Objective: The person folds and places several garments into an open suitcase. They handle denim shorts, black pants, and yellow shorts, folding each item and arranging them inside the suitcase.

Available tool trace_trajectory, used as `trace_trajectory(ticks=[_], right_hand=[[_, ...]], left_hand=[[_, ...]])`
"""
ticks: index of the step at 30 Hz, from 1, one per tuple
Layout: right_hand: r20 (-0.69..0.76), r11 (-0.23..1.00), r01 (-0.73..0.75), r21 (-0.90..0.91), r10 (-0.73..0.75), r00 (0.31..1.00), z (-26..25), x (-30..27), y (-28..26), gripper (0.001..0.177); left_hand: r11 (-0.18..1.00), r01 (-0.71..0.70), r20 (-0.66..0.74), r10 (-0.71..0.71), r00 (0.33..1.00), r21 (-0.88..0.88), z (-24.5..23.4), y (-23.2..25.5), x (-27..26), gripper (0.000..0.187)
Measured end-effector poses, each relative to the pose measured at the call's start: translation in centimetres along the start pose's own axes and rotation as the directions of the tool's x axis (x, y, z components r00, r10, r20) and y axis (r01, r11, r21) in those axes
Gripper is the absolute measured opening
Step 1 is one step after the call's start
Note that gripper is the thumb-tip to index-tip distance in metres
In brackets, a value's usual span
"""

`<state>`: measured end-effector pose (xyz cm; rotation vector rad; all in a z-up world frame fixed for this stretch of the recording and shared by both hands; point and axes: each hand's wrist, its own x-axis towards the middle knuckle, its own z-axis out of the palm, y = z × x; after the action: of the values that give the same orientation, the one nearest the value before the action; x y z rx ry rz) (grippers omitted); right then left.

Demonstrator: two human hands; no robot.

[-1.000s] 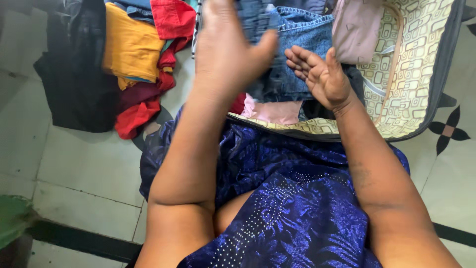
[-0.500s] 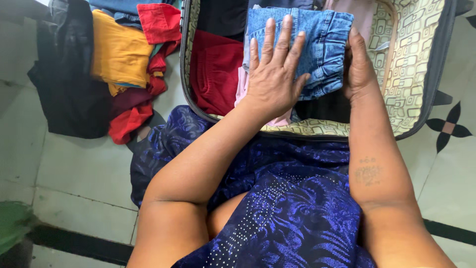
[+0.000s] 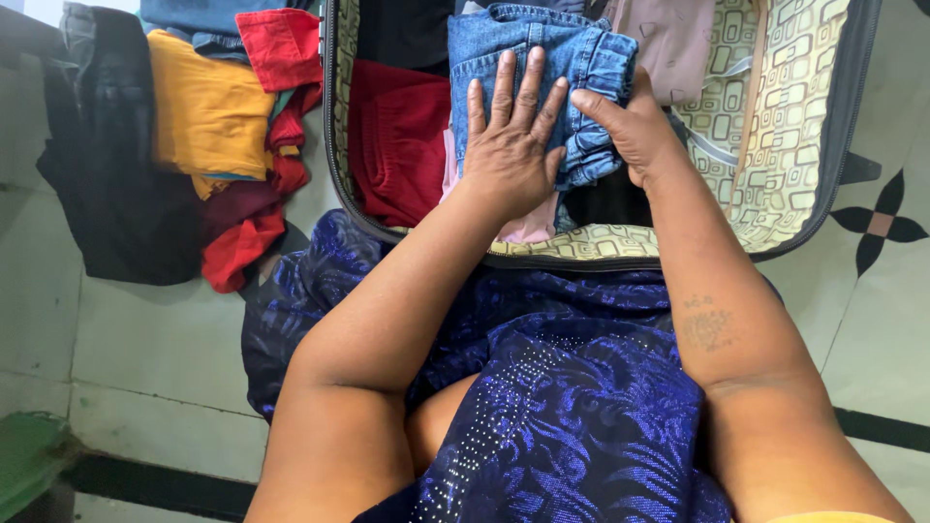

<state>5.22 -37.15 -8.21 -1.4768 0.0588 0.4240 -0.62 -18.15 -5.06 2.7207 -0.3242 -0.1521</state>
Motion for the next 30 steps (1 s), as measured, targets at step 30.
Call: trace_trajectory(ticks=[30], right_hand=[[-0.04, 0.999, 0.043, 0.032, -0.042, 0.998, -0.9, -0.3, 0.5, 0.056]], left_hand=[[0.98, -0.114, -0.027, 0.111, 0.993, -0.162, -1.8, -2.2, -0.4, 0.072]])
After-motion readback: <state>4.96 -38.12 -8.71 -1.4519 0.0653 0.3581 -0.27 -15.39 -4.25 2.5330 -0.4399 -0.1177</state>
